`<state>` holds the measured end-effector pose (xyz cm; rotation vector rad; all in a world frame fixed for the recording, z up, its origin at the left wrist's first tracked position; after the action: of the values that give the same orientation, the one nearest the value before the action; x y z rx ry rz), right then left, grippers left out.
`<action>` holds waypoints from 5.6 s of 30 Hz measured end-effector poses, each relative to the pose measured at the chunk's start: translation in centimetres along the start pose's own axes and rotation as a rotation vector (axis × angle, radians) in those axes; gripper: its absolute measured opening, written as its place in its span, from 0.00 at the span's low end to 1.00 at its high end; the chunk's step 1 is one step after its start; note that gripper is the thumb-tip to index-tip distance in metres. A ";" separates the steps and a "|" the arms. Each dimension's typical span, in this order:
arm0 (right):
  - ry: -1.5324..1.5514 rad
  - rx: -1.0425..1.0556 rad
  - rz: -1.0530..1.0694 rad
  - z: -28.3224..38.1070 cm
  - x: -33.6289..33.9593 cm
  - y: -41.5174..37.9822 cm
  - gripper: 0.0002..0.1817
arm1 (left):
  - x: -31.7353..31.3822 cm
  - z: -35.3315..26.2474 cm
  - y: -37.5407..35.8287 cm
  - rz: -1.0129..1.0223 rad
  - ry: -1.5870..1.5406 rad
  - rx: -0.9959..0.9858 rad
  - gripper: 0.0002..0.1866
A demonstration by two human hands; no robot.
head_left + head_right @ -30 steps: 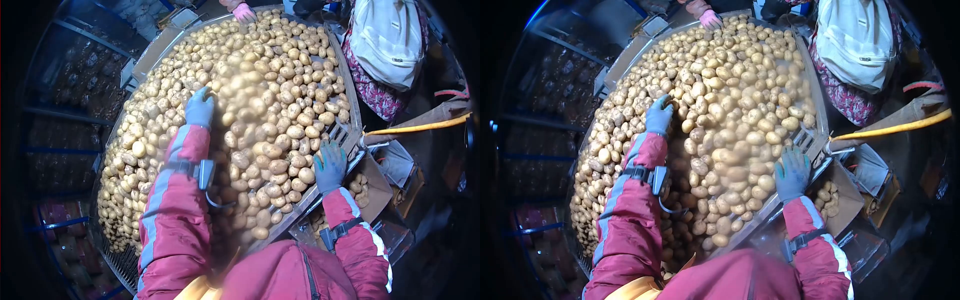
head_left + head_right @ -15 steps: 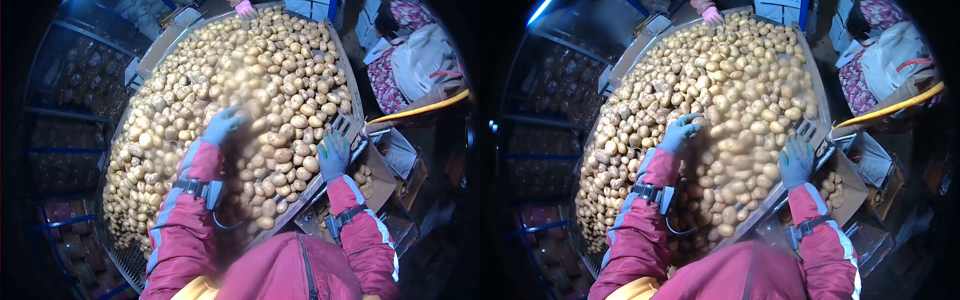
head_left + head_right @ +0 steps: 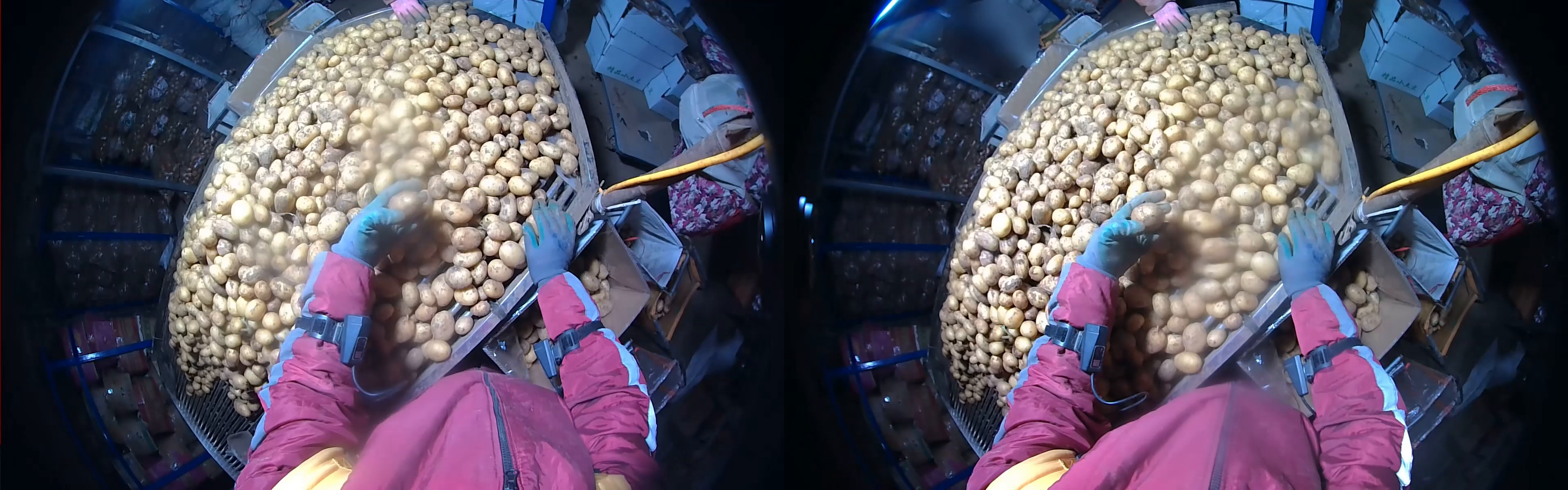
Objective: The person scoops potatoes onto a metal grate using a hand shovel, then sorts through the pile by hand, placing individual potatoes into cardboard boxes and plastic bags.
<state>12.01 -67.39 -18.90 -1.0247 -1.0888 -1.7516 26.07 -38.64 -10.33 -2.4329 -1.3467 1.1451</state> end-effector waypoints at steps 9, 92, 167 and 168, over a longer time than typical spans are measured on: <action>-0.021 0.010 -0.032 0.0 0.0 -0.2 0.27 | 0.1 0.6 -2.1 -0.084 0.147 -0.016 0.31; 1.757 -0.988 0.150 -11.5 20.0 -25.5 0.31 | -22.9 20.7 -8.6 0.546 1.181 -0.266 0.25; 0.059 0.021 0.106 0.5 -0.3 1.6 0.31 | 24.8 -24.3 -4.1 -1.032 1.787 0.355 0.52; 0.058 0.012 0.103 0.5 -0.3 2.0 0.31 | 25.3 -24.4 -3.6 -1.033 1.779 0.347 0.53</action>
<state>14.06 -67.43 -18.52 -0.9985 -0.9922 -1.6801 47.97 -11.34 -5.52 -1.1069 -1.0629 -0.8387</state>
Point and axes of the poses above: each hand's wrist, its own y-axis towards the middle knuckle, its own x-axis out of the back of the hand, z = x × y, the point moved 5 cm from there along y, towards the middle knuckle, and after that the axes turned 1 degree about -x, right-handed, at the moved point
